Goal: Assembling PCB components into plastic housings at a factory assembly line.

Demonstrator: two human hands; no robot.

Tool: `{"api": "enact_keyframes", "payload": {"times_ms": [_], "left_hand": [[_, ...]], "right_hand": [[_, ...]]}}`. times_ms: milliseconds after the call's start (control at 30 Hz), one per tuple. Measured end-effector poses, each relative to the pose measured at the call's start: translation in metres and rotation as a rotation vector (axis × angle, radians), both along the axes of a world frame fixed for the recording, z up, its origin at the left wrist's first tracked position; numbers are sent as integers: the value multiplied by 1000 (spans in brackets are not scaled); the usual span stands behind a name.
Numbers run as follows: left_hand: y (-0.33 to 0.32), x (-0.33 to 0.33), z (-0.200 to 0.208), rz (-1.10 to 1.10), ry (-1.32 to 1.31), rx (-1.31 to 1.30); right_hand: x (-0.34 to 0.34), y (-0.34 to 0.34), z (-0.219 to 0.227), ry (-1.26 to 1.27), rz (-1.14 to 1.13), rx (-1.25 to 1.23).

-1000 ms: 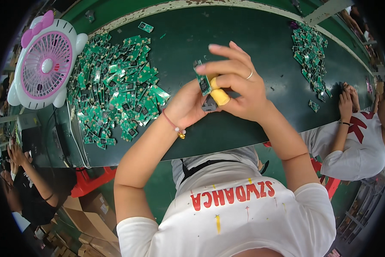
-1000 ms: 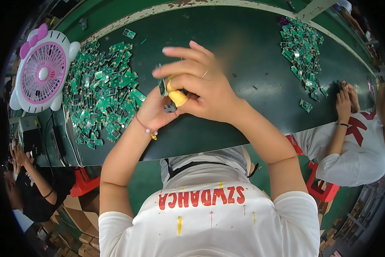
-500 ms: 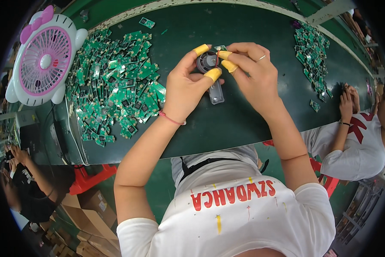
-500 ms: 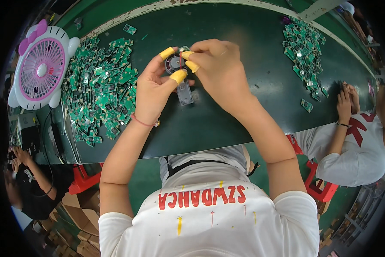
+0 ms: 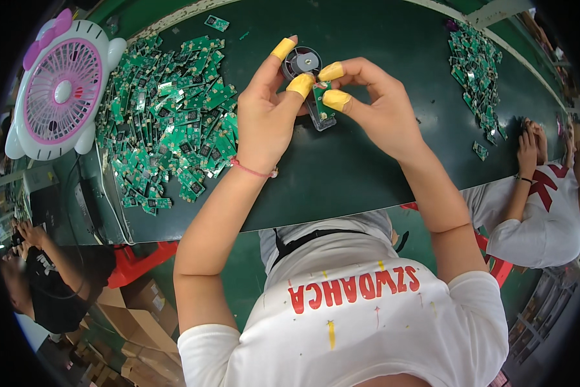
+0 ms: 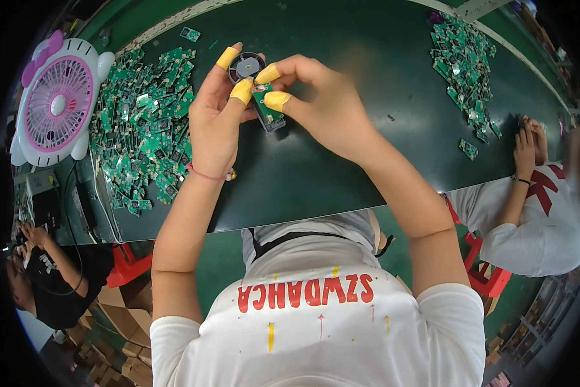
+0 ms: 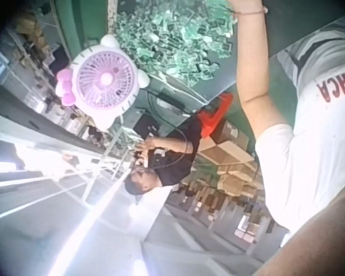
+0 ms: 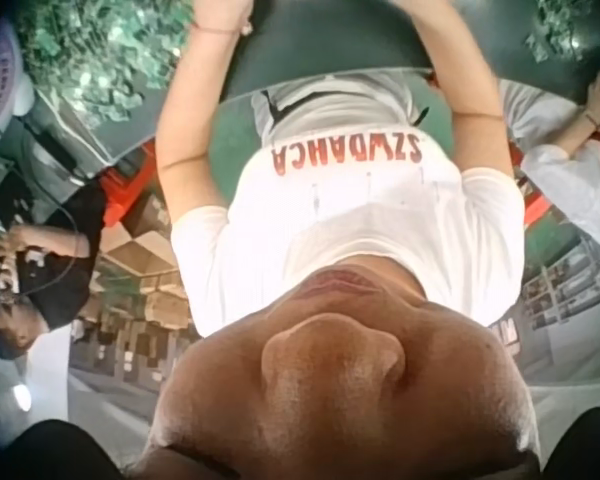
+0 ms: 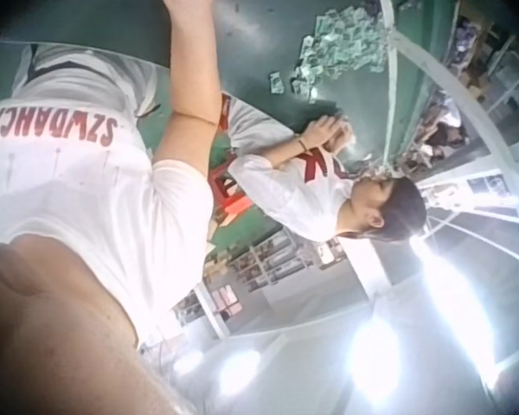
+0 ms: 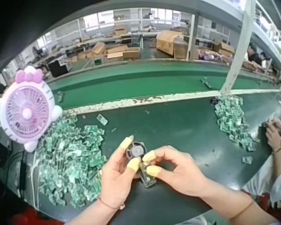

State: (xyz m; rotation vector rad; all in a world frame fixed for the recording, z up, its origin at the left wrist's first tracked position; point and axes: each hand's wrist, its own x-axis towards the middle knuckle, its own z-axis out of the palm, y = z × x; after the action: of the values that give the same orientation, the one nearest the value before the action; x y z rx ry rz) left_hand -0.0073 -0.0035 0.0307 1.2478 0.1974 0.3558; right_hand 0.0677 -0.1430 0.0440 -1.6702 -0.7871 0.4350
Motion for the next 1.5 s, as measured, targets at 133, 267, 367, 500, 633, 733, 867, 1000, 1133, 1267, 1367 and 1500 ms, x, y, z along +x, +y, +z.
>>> {"api": "enact_keyframes", "payload": {"times_ms": [133, 267, 367, 500, 633, 733, 867, 1000, 1133, 1267, 1367, 1500], "left_hand": [[2, -1, 1, 10, 21, 39], [2, 0, 6, -1, 13, -50], [4, -1, 8, -32, 51, -171], [6, -4, 7, -62, 94, -253], [4, -3, 7, -32, 39, -281], [3, -4, 6, -25, 44, -171], [5, 0, 0, -27, -76, -95], [3, -1, -4, 135, 51, 47], [2, -9, -5, -15, 253, 72], [2, -9, -11, 95, 150, 238], [-1, -6, -7, 333, -192, 1251], [5, -3, 6, 310, -193, 1351]], "right_hand": [[-1, 0, -2, -110, 29, -82], [2, -1, -3, -296, 6, -58], [5, 0, -8, -304, 0, -23], [5, 2, -13, -332, 35, -14], [-1, 7, -16, -443, -71, -24], [-4, 11, -16, -240, -136, -78], [-3, 12, -19, 315, 37, -108], [-5, 10, -15, 224, -16, -52], [-11, 7, -28, -285, -181, -116], [-12, 10, -31, -469, -206, -148], [-16, 12, -27, -289, -179, -142], [-1, 13, -30, 194, -58, 3]]}}
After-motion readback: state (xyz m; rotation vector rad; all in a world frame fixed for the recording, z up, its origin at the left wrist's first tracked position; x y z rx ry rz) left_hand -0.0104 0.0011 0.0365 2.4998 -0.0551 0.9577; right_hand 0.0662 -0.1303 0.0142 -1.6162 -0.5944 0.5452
